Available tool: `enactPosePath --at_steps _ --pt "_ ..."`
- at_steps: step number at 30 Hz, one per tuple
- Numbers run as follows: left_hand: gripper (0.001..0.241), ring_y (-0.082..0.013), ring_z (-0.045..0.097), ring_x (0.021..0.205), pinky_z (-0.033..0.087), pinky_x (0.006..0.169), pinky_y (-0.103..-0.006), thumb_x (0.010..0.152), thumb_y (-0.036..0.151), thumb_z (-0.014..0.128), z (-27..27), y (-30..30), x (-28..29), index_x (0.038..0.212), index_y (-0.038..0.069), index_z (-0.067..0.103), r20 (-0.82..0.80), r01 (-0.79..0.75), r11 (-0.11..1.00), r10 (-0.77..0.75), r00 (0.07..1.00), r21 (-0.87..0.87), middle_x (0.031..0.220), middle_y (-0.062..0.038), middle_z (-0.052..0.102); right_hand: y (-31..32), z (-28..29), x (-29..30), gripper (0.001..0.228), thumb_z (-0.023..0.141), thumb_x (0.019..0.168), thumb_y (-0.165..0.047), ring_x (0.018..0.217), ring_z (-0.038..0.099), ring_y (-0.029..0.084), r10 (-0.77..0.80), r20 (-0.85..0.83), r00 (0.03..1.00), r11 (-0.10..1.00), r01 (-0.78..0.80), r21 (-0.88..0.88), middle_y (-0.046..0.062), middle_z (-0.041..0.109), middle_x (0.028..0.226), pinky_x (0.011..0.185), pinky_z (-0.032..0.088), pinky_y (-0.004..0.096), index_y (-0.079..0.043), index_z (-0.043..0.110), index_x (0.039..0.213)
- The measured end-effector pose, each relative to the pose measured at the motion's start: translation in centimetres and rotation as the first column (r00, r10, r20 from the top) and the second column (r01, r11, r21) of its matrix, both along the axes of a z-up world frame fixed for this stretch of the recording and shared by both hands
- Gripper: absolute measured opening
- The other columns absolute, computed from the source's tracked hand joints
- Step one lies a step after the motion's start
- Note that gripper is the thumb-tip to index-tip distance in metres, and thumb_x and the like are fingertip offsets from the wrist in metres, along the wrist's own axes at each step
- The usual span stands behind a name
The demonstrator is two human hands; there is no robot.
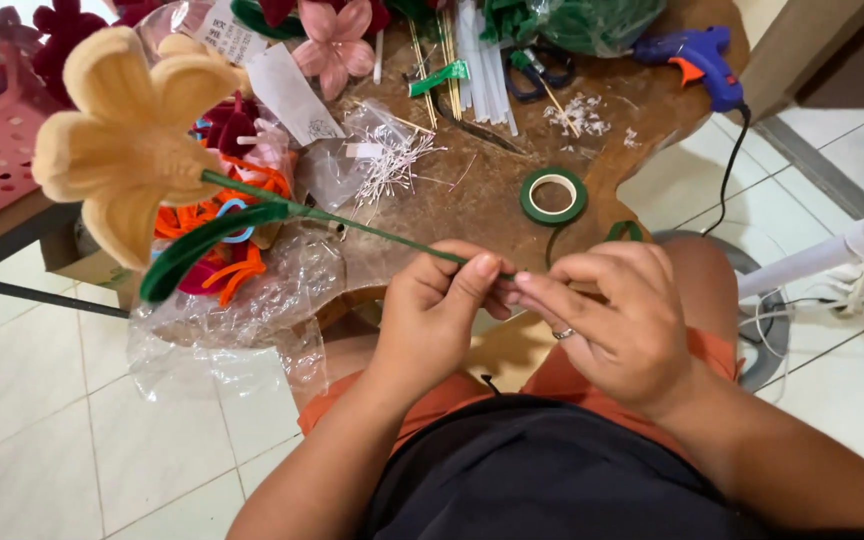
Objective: The person assembles an artificial flower by attaching a beige flower head to a wooden stick. They wrap the base of the flower and the stick with green floral tape to secure it and create a stem. Finally, they pick up a separate red petal from the table.
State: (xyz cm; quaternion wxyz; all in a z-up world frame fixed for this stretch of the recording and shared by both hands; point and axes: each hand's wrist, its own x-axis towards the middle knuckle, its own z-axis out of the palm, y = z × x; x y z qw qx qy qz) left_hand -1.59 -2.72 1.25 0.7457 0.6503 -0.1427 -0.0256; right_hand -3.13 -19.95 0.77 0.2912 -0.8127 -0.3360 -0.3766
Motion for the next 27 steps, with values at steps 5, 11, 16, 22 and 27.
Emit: enactPosePath --at_steps 5,11,16,22,27 --pt "0.015 -0.014 0.056 0.083 0.047 0.078 -0.0267 0.092 0.018 0.052 1.2 0.7 0.0 0.091 0.008 0.063 0.234 -0.022 0.972 -0.034 0.972 0.233 0.086 -0.002 0.064 -0.2 -0.1 0.1 0.014 0.068 0.082 -0.006 0.079 0.056 0.021 0.094 -0.343 0.935 0.978 -0.022 0.208 0.008 0.061 0.088 0.074 0.044 0.031 -0.005 0.068 0.095" --pt "0.018 -0.0226 0.058 0.089 0.045 0.082 -0.0328 0.094 0.02 0.046 2.9 1.6 0.3 0.101 0.007 0.058 0.419 0.065 0.897 -0.267 0.868 0.436 0.092 -0.008 0.059 -1.6 -2.5 1.2 0.018 0.065 0.08 -0.007 0.088 0.057 0.006 0.434 -0.803 0.409 0.878 0.008 0.479 0.0 0.065 0.095 0.079 0.047 0.021 -0.004 0.067 0.097" --pt "0.018 -0.0228 0.058 0.088 0.044 0.081 -0.0344 0.095 0.021 0.044 3.3 2.0 0.8 0.096 0.009 0.058 0.429 0.149 0.843 -0.405 0.807 0.516 0.091 -0.004 0.062 -1.7 -3.3 2.2 0.028 0.061 0.081 -0.004 0.089 0.056 0.008 0.611 -0.788 0.078 0.79 0.006 0.613 0.002 0.066 0.098 0.081 0.043 0.022 0.001 0.065 0.108" --pt "0.013 -0.0225 0.059 0.084 0.046 0.075 -0.0324 0.093 0.01 0.044 3.9 2.2 0.6 0.094 0.008 0.057 0.344 0.169 0.803 -0.421 0.839 0.571 0.089 -0.008 0.059 -1.9 -3.1 2.9 0.021 0.058 0.083 -0.006 0.075 0.059 0.014 0.643 -0.765 -0.015 0.76 -0.103 0.641 0.007 0.065 0.08 0.073 0.046 0.026 0.002 0.065 0.102" --pt "0.014 -0.0224 0.061 0.088 0.048 0.08 -0.0319 0.092 0.008 0.044 3.9 2.4 0.5 0.094 0.008 0.058 0.252 0.205 0.796 -0.407 0.878 0.569 0.092 -0.008 0.061 -1.9 -4.2 3.1 0.022 0.059 0.083 -0.005 0.084 0.066 0.02 0.702 -0.704 -0.104 0.7 -0.083 0.71 0.006 0.063 0.091 0.079 0.051 0.031 0.003 0.062 0.103"
